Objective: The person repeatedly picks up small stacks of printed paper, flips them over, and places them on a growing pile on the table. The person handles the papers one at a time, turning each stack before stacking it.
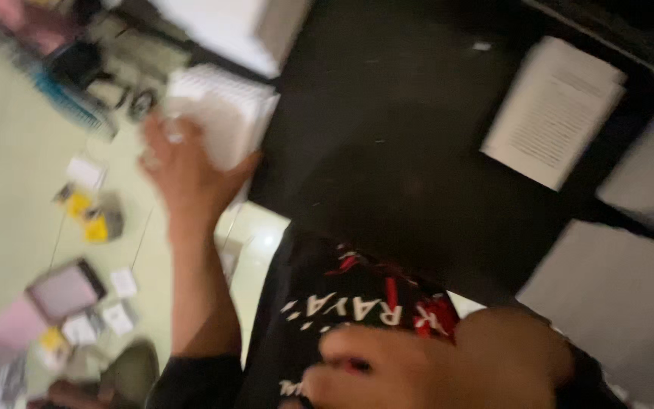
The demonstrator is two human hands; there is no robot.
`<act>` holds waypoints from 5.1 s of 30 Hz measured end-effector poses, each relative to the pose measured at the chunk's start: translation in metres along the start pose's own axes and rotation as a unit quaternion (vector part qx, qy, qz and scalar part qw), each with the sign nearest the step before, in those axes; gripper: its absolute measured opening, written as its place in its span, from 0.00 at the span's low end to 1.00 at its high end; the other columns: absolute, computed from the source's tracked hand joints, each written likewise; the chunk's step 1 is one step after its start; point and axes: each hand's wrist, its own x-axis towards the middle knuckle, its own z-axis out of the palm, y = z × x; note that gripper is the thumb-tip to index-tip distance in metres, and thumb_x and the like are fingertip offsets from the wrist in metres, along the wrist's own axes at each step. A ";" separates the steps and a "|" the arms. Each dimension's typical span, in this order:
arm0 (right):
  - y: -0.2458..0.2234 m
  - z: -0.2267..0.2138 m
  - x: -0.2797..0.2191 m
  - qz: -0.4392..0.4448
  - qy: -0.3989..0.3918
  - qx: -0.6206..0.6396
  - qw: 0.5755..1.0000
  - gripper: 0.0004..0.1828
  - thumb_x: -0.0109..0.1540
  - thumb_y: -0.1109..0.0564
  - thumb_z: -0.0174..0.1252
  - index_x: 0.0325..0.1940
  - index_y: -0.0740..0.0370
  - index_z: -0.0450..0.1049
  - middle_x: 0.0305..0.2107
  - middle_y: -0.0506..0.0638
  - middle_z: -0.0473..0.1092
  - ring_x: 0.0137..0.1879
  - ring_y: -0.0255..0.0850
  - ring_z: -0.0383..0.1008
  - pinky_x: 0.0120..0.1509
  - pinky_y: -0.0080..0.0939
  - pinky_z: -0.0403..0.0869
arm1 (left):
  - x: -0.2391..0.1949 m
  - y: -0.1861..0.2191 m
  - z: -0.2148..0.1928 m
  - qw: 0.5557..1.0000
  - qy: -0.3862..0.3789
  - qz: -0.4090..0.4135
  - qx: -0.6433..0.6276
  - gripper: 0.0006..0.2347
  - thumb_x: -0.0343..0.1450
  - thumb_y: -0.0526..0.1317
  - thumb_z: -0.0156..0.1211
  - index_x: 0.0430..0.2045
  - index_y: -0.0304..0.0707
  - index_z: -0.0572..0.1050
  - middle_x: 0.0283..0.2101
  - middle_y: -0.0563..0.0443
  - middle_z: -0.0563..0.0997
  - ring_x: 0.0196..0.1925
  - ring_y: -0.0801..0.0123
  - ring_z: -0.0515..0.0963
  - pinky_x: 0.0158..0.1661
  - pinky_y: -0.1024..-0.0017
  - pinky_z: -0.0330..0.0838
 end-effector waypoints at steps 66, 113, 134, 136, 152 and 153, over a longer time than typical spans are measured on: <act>0.184 0.054 -0.167 0.268 0.612 -0.024 0.743 0.55 0.52 0.70 0.66 0.78 0.68 0.43 0.64 0.70 0.61 0.74 0.66 0.60 0.78 0.72 0.56 | 0.009 0.164 0.111 0.674 -0.232 0.279 -0.643 0.13 0.63 0.28 0.67 0.41 0.33 0.76 0.40 0.45 0.78 0.50 0.57 0.80 0.55 0.59 0.72; 0.319 0.039 -0.039 0.356 0.689 0.193 0.601 0.33 0.67 0.68 0.52 0.75 0.65 0.52 0.53 0.72 0.66 0.53 0.64 0.78 0.54 0.60 0.85 | 0.017 0.085 0.107 0.842 -0.066 0.153 -0.512 0.17 0.68 0.38 0.70 0.45 0.29 0.71 0.40 0.33 0.77 0.40 0.40 0.83 0.43 0.53 0.75; 0.409 -0.020 -0.016 0.409 0.706 0.189 0.546 0.38 0.65 0.64 0.57 0.78 0.51 0.54 0.57 0.52 0.75 0.56 0.44 0.79 0.53 0.51 0.86 | 0.033 0.088 0.101 0.889 -0.066 0.346 -0.292 0.29 0.67 0.63 0.56 0.48 0.34 0.74 0.49 0.45 0.80 0.51 0.56 0.78 0.54 0.55 0.62; 0.414 -0.020 -0.019 0.400 0.694 0.185 0.569 0.35 0.66 0.64 0.55 0.76 0.49 0.56 0.59 0.50 0.74 0.58 0.43 0.78 0.54 0.50 0.85 | 0.034 0.090 0.101 0.888 -0.059 0.345 -0.297 0.28 0.67 0.62 0.56 0.47 0.33 0.74 0.48 0.45 0.80 0.50 0.54 0.78 0.53 0.55 0.62; 0.391 -0.032 0.000 0.445 0.706 0.208 0.511 0.37 0.63 0.64 0.57 0.75 0.45 0.57 0.55 0.55 0.74 0.57 0.47 0.79 0.52 0.51 0.85 | 0.031 0.094 0.101 0.892 -0.055 0.357 -0.273 0.23 0.70 0.58 0.53 0.45 0.36 0.74 0.47 0.47 0.80 0.47 0.55 0.78 0.53 0.56 0.61; 0.391 -0.035 0.001 0.441 0.700 0.213 0.520 0.39 0.63 0.63 0.58 0.76 0.47 0.55 0.57 0.55 0.73 0.59 0.47 0.78 0.54 0.52 0.85 | 0.032 0.095 0.103 0.892 -0.057 0.351 -0.278 0.23 0.70 0.58 0.53 0.46 0.36 0.74 0.48 0.46 0.80 0.48 0.54 0.77 0.52 0.56 0.61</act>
